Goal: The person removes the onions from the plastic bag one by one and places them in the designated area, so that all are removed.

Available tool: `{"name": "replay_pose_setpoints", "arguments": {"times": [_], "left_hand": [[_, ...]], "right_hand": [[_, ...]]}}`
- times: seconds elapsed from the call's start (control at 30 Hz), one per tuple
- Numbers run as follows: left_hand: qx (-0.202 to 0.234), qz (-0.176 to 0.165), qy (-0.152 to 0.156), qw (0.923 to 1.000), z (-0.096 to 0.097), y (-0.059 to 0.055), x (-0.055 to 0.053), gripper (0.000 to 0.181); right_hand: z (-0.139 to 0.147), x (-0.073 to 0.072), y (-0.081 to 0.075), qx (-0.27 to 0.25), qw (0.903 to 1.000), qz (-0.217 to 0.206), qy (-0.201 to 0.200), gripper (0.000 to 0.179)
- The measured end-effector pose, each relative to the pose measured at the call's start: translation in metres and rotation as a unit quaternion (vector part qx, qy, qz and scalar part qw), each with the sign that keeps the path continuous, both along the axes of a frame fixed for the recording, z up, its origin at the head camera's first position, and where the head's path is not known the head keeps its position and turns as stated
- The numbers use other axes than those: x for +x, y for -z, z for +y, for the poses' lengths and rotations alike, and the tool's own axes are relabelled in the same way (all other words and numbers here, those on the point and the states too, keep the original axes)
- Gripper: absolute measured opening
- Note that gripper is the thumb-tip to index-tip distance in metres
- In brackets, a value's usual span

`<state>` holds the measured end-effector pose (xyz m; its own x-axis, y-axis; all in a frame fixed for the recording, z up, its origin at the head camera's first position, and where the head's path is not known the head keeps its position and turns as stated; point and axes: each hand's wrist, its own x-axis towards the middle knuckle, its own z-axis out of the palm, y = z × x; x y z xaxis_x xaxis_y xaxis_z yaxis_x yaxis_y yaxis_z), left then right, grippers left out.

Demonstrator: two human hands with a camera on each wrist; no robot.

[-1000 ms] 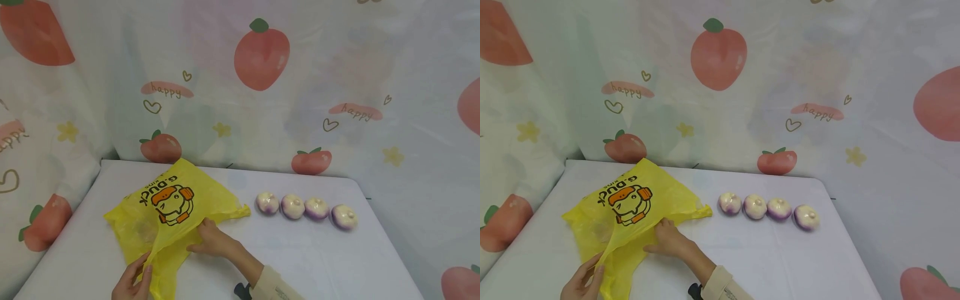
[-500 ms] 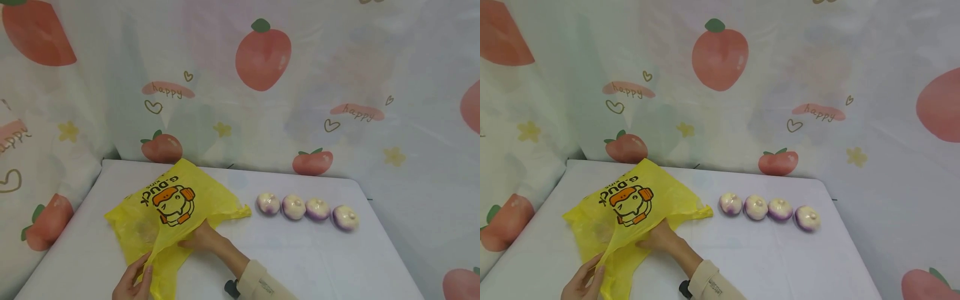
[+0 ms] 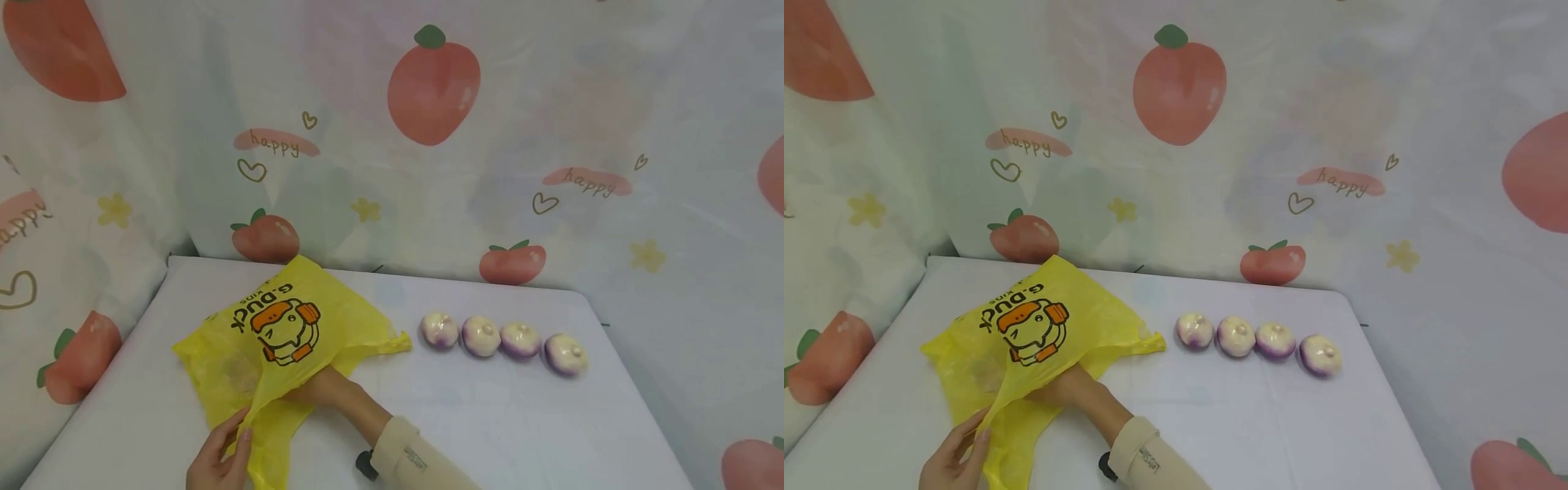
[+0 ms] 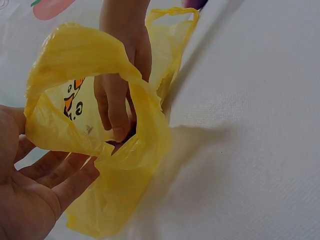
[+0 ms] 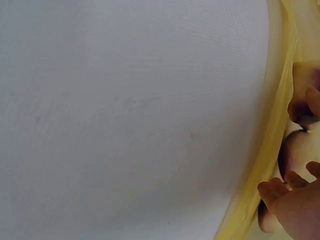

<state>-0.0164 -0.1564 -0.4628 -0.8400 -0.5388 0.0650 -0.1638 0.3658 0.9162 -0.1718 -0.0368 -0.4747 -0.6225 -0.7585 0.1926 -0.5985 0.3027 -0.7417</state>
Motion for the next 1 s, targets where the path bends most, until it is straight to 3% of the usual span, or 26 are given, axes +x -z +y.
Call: {"name": "replay_pose_setpoints", "arguments": {"times": [0.3,0.53,0.83,1.0], "left_hand": [[0.010,-0.009,0.008,0.9999,-0.001,0.000,0.000,0.025],[0.016,-0.014,0.011,0.9997,-0.001,-0.002,0.000,0.026],[0.012,-0.007,0.002,0.9999,0.000,-0.001,0.000,0.025],[0.011,0.004,-0.002,0.9999,0.000,0.001,0.000,0.024]], "right_hand": [[-0.012,0.004,-0.004,0.087,0.9955,-0.034,0.018,0.022],[-0.020,0.005,-0.003,0.057,0.9949,-0.084,-0.002,0.020],[-0.024,0.010,-0.005,0.108,0.9930,-0.047,0.012,0.022],[-0.025,0.013,-0.004,0.118,0.9913,-0.053,0.022,0.020]]}}
